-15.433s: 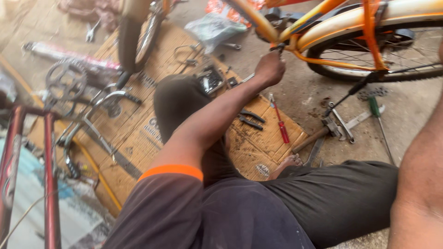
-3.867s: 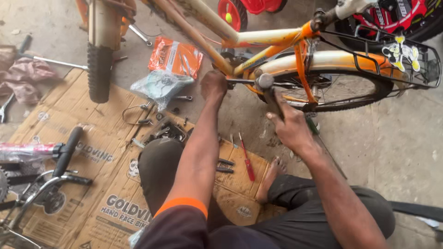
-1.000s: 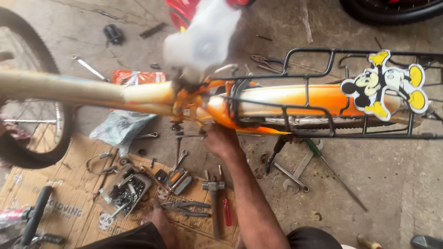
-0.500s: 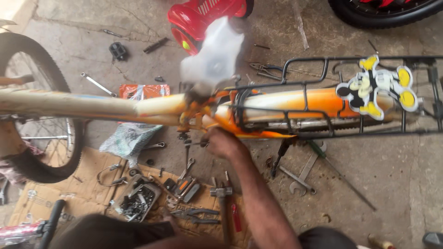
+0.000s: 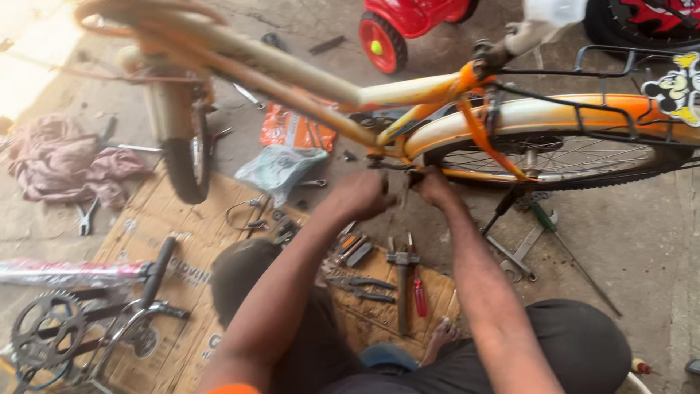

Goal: The person repairs a bicycle by using a hammer and wrench to adjust the rear wheel axle and frame. They repeatedly strike the axle area with a hammer and tighten bolts with a wrench while the bicycle is inverted on the floor.

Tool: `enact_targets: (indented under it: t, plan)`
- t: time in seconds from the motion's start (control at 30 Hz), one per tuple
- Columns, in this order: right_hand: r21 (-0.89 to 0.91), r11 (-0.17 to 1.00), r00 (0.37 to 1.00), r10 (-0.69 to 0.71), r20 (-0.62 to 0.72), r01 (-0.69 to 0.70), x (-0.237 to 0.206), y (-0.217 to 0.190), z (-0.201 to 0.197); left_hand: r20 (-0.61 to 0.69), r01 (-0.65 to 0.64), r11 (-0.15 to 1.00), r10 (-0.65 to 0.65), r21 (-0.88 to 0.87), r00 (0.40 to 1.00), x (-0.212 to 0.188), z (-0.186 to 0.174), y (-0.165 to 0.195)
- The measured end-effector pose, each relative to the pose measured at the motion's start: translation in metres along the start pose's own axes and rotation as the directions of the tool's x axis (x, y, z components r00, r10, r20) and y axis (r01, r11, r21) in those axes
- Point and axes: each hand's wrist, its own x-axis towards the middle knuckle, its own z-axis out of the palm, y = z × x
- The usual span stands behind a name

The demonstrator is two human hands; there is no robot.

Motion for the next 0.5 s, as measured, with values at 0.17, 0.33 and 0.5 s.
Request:
enact_targets:
  t: [0.17, 0.33, 0.5]
  plan:
    - [0.092, 0.993, 0.985, 0.092, -0.148, -0.079, -0.017, -0.015, -0.015, -0.133, 0.108, 0.990, -0.120, -0.094, 0.984, 0.014, -0.016, 0.023]
    - [-0.013, 0.907, 0.901, 0.416, -0.122, -0.421, -0.032, -0.042, -0.033, -0.104, 0.153, 0.919, -0.204, -0.364, 0.973, 0.061, 0.046, 0.038]
    - [-0.027, 0.849, 0.844, 0.521, -0.128, -0.528, -0.027, -0.047, -0.032, -0.181, -0.021, 0.762, -0.127, -0.647, 0.975, 0.084, 0.095, 0.043]
